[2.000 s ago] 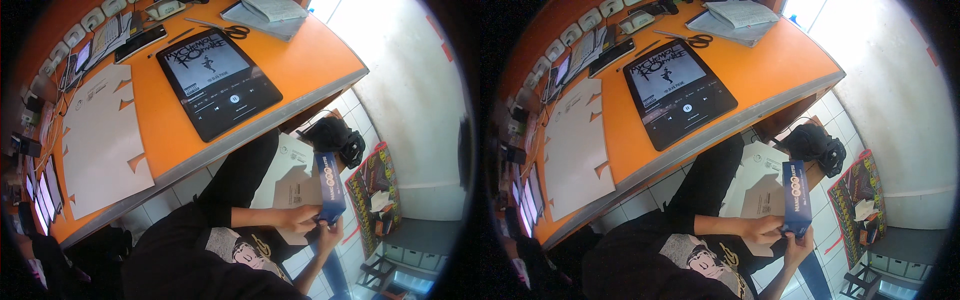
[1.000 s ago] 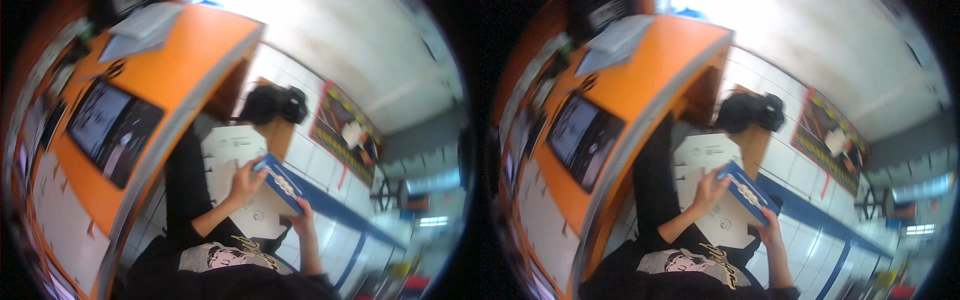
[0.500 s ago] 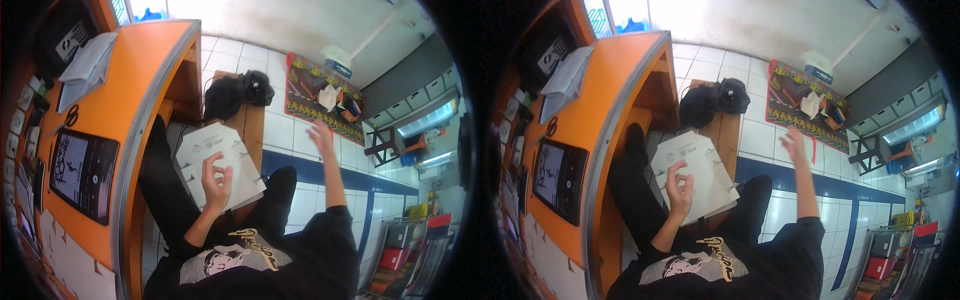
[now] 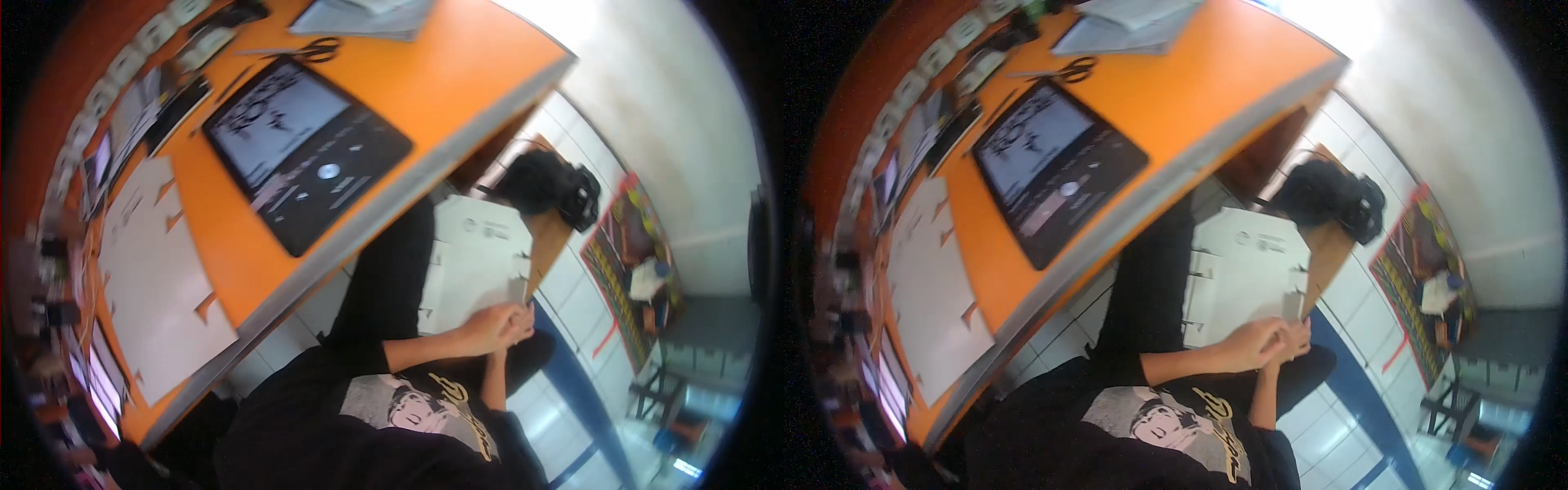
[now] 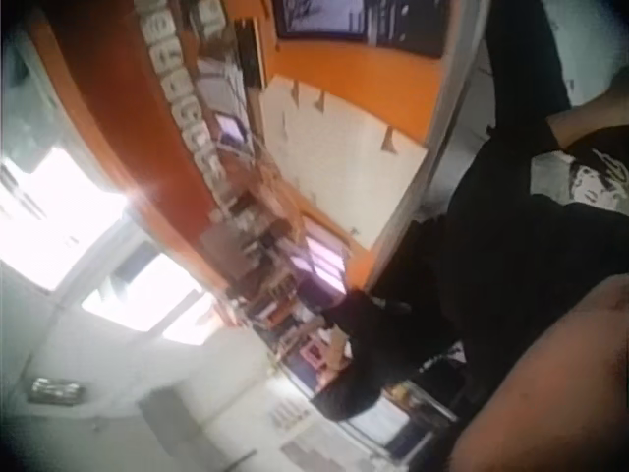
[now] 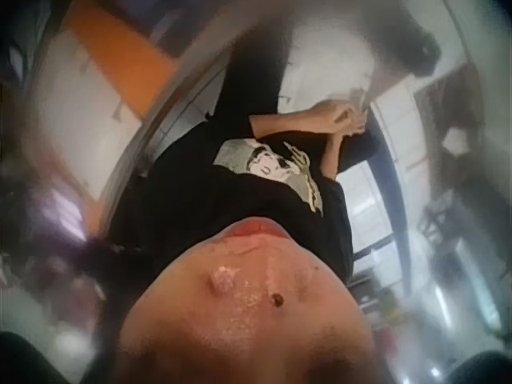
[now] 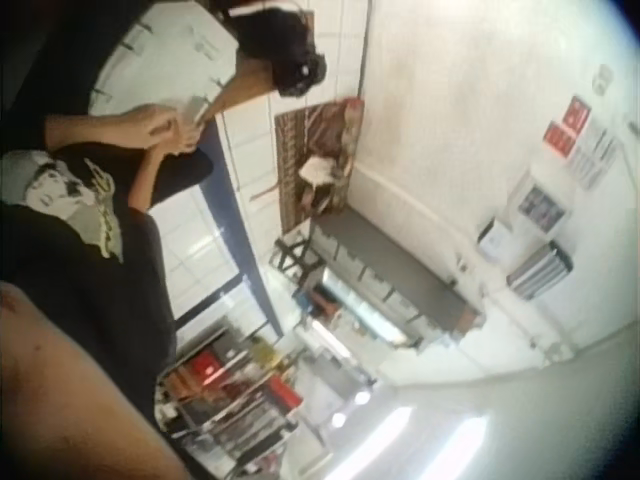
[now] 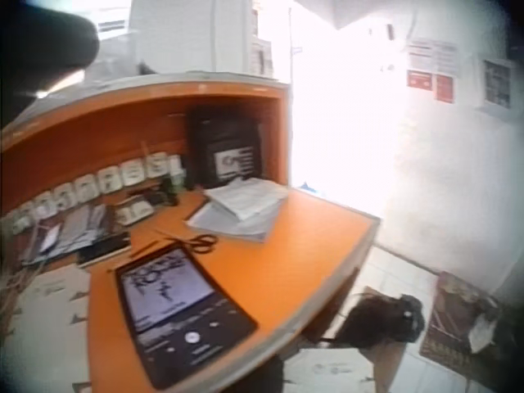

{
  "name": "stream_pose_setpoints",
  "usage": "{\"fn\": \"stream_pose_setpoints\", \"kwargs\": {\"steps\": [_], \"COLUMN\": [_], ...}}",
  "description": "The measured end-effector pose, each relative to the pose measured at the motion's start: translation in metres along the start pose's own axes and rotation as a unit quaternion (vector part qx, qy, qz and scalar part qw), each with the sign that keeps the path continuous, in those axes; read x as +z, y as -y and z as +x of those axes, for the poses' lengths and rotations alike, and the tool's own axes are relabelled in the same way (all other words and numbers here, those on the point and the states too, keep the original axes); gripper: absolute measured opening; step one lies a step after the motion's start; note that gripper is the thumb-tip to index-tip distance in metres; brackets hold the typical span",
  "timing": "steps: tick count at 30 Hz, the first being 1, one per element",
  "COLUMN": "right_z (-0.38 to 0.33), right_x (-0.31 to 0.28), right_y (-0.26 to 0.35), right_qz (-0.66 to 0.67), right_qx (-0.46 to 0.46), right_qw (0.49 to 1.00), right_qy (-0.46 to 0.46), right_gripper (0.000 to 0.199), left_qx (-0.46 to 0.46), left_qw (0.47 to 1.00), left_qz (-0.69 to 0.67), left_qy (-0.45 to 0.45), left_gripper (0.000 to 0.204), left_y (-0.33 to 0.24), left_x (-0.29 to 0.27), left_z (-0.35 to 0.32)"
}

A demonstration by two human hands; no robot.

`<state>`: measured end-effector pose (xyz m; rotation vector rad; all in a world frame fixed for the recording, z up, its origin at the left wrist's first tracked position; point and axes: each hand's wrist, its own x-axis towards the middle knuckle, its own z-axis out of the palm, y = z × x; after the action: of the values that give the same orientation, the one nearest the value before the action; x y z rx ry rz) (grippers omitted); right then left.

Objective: The person assembles cardboard food boxes by hand, folding the pre-cut flaps and sliding segments together to form the container shape.

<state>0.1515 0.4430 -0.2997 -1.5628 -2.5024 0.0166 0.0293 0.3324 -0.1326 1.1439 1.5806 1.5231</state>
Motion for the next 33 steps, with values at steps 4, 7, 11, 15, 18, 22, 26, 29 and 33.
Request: {"fn": "stream_pose_setpoints", "kwargs": {"steps": [4, 7, 11, 15, 18, 22, 26, 29, 33], "right_z": [0.015, 0.006, -0.010, 0.023, 0.064, 0.090, 0.098, 0.092, 0.086], "right_x": [-0.075, -0.136, -0.228, -0.317, -0.367, -0.382, -0.342, -0.319, -0.316], "right_y": [0.027, 0.054, 0.086, 0.116, 0.189, 0.347, 0.490, 0.544, 0.549], "right_qz": [0.238, 0.199, 0.157, 0.273, 0.351, 0.358, 0.298, 0.248, 0.216], "right_qx": [0.031, -0.123, -0.270, -0.274, -0.419, -0.653, -0.778, -0.794, -0.815], "right_qw": [0.969, 0.972, 0.950, 0.910, 0.838, 0.663, 0.552, 0.553, 0.537], "right_qy": [0.051, -0.028, 0.007, 0.148, 0.008, 0.079, 0.048, 0.047, 0.027], "right_gripper": [0.015, 0.014, 0.024, 0.020, 0.023, 0.037, 0.029, 0.029, 0.027], "left_qx": [-0.071, -0.160, -0.133, -0.041, -0.018, -0.035, 0.017, 0.010, 0.013], "left_qw": [0.996, 0.981, 0.979, 0.975, 0.972, 0.980, 0.975, 0.978, 0.978], "left_qz": [0.002, -0.015, -0.048, -0.016, -0.004, -0.032, -0.037, -0.036, -0.045], "left_qy": [-0.057, -0.113, -0.145, -0.218, -0.233, -0.194, -0.218, -0.207, -0.205], "left_gripper": [0.032, 0.045, 0.048, 0.038, 0.035, 0.037, 0.035, 0.032, 0.032], "left_y": [0.025, 0.024, 0.024, 0.006, 0.004, 0.000, -0.003, -0.002, -0.010], "left_x": [0.007, 0.002, -0.011, -0.031, -0.034, -0.038, -0.035, -0.037, -0.048], "left_z": [0.002, 0.011, 0.019, 0.021, 0.018, 0.017, 0.018, 0.013, 0.003]}}
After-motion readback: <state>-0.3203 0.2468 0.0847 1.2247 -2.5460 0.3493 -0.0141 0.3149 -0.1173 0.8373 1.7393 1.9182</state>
